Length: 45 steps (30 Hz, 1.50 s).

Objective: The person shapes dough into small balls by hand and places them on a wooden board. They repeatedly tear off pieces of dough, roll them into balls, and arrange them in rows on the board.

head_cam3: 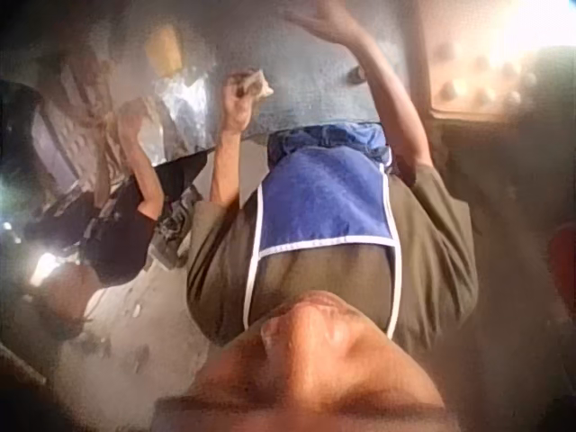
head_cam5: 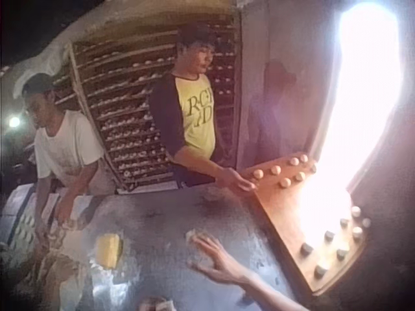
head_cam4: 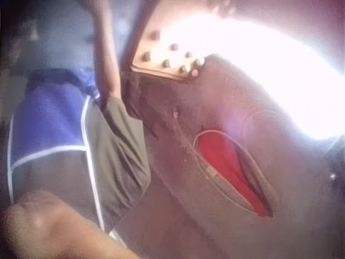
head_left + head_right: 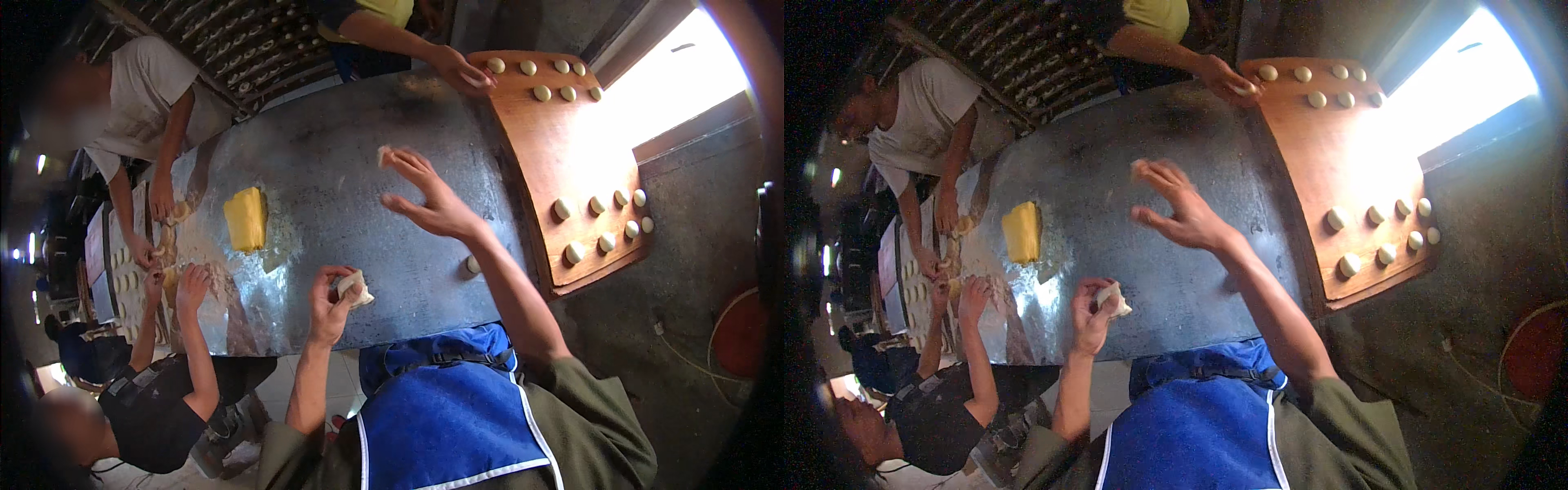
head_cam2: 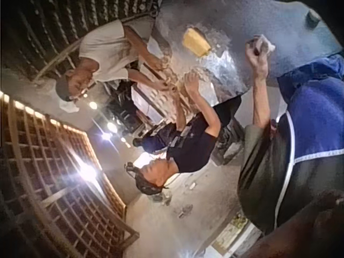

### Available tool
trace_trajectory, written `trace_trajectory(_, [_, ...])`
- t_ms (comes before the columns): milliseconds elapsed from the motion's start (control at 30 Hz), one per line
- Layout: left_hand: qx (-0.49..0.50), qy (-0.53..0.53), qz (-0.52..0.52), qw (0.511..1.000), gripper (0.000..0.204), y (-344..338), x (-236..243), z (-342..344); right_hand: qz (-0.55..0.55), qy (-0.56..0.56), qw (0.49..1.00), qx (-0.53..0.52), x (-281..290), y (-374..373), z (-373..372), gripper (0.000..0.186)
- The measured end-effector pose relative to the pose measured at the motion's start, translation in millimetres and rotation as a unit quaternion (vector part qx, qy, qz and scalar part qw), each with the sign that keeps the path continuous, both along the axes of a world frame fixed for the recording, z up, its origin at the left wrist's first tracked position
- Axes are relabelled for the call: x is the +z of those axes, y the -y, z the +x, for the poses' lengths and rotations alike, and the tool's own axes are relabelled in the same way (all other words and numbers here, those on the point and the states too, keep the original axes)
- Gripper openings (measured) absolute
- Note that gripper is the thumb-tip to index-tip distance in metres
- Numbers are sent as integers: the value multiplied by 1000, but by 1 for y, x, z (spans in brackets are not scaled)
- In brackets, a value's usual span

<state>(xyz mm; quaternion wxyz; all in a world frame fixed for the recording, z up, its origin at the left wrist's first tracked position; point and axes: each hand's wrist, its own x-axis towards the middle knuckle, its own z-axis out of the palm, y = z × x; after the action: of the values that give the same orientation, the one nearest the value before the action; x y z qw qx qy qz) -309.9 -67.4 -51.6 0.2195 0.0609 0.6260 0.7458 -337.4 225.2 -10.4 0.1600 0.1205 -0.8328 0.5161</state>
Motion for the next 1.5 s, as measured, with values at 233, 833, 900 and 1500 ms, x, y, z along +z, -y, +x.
trace_trajectory(233, [52, 174, 57, 982, 21, -14, -6, 5, 487, 192, 849, -69, -96, 61, 53, 60])
trace_trajectory(833, [-212, -32, -78, 974, 15, 31, -10, -10, -242, 306, 855, 341, -3, 59, 88, 15])
trace_trajectory(900, [-154, -99, -273, 945, 17, 41, -3, -19, -187, 219, 903, 319, 10, 37, 69, 23])
trace_trajectory(1500, [117, -549, -523, 641, 35, 31, -100, -21, 394, 62, 914, -76, -104, -12, 102, 58])
